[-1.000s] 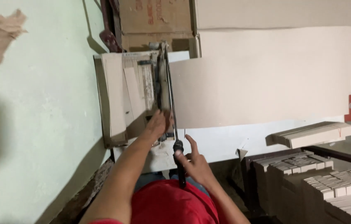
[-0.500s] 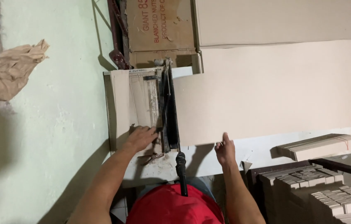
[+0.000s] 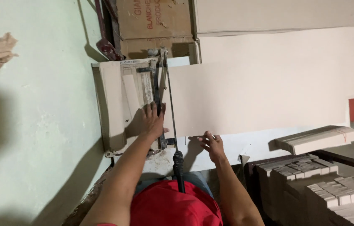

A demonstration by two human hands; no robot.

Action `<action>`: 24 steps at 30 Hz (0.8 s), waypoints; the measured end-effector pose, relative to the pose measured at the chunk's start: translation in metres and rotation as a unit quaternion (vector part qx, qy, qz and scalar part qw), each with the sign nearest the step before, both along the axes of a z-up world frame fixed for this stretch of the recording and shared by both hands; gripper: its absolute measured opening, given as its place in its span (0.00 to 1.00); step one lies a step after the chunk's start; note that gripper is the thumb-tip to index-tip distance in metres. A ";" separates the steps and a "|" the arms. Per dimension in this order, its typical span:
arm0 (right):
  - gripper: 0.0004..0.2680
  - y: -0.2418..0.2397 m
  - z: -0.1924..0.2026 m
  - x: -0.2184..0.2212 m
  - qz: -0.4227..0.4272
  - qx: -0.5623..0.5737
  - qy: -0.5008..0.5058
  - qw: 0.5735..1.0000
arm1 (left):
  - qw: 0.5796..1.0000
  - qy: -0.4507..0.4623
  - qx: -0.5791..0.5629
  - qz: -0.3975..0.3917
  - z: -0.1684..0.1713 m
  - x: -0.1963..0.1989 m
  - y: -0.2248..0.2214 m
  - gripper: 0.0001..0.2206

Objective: Using a manual paper cutter to slice paper sheets into thin strips.

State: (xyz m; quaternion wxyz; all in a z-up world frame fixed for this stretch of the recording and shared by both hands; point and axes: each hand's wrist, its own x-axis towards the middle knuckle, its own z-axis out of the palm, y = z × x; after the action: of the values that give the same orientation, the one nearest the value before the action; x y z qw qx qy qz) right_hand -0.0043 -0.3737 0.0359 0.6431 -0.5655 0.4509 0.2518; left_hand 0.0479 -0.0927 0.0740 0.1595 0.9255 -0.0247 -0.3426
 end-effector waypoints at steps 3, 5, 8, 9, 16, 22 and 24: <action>0.23 0.000 -0.004 0.002 0.076 -0.047 0.040 0.995 | 0.991 0.061 0.120 -0.030 -0.005 0.003 -0.019 0.50; 0.17 0.000 -0.022 0.004 0.415 -0.166 0.067 0.892 | 0.975 0.045 0.208 -0.056 -0.008 0.004 -0.024 0.48; 0.18 0.071 0.111 -0.001 0.524 -0.165 -0.020 0.835 | 0.970 0.054 0.226 -0.065 -0.004 0.006 -0.028 0.49; 0.18 0.087 0.128 -0.017 0.524 -0.163 -0.017 0.836 | 0.970 0.057 0.227 -0.067 -0.028 0.004 -0.026 0.49; 0.28 0.111 0.032 -0.104 0.614 -0.304 -0.105 0.720 | 0.985 0.087 0.150 -0.019 -0.042 0.008 -0.023 0.55; 0.27 0.096 -0.021 -0.134 0.572 -0.368 -0.179 0.710 | 0.990 0.063 0.125 -0.012 -0.041 -0.001 -0.027 0.53; 0.28 0.103 -0.024 -0.129 0.573 -0.364 -0.176 0.713 | 0.991 0.052 0.126 -0.001 -0.047 0.002 -0.020 0.52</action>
State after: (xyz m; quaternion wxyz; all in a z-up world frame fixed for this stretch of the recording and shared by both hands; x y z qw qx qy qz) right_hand -0.1333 -0.2703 0.0121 0.1879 -0.9397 -0.0242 0.2849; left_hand 0.0501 -0.1125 0.0269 0.0421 0.9193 0.0262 -0.3903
